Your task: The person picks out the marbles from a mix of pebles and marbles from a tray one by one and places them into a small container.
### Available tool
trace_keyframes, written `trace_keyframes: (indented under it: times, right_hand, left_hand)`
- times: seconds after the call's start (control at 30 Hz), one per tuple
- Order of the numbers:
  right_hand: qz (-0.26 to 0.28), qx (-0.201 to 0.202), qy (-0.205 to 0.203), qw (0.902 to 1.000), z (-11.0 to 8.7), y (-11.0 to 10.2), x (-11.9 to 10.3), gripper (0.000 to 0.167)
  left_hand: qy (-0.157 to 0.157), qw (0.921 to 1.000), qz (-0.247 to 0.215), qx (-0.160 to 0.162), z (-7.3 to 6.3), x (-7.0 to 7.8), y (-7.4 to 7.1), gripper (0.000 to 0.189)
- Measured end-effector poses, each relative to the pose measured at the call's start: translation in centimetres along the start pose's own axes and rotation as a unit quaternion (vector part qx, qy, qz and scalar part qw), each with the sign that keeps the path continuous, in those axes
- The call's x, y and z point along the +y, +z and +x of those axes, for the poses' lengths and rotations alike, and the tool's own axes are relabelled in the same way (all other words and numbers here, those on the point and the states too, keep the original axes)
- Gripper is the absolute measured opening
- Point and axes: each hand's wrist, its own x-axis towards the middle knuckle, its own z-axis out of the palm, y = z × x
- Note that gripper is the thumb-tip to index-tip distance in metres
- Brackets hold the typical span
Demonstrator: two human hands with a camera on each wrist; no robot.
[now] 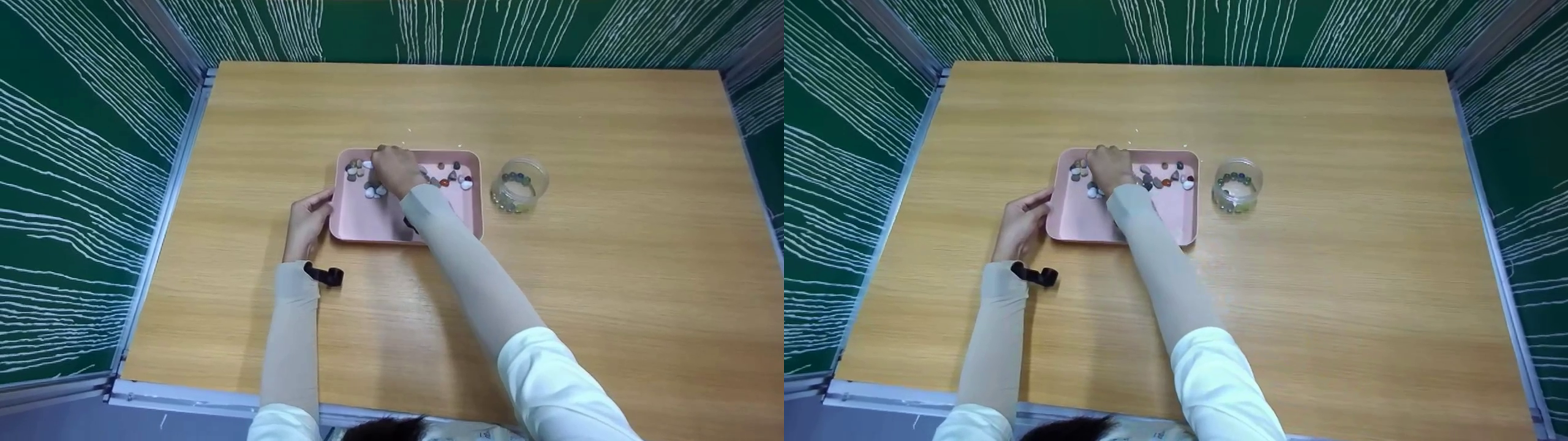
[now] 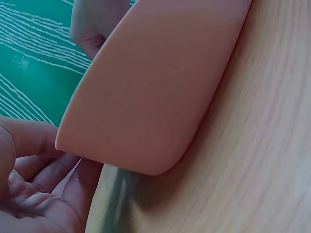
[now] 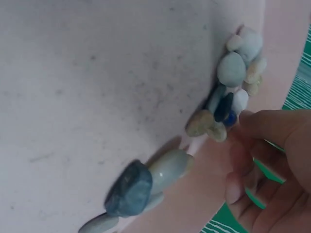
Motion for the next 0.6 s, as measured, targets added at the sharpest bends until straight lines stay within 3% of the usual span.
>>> trace_keyframes:
  times: [0.2,0.43,0.6]
  right_hand:
    - [0.011,-0.018,0.016,0.9997,0.23,0.31,-0.31,0.018]
    - [0.015,-0.004,0.017,0.9997,0.47,0.60,-0.24,0.017]
    - [0.039,-0.024,0.016,0.9988,0.60,0.65,-0.12,0.016]
  left_hand:
    - [0.011,0.9999,0.009,0.000,-0.04,0.00,-0.03,0.042]
    - [0.016,0.9998,0.015,0.003,-0.02,-0.06,-0.06,0.040]
    - [0.018,0.9997,0.014,0.003,-0.07,0.12,-0.08,0.039]
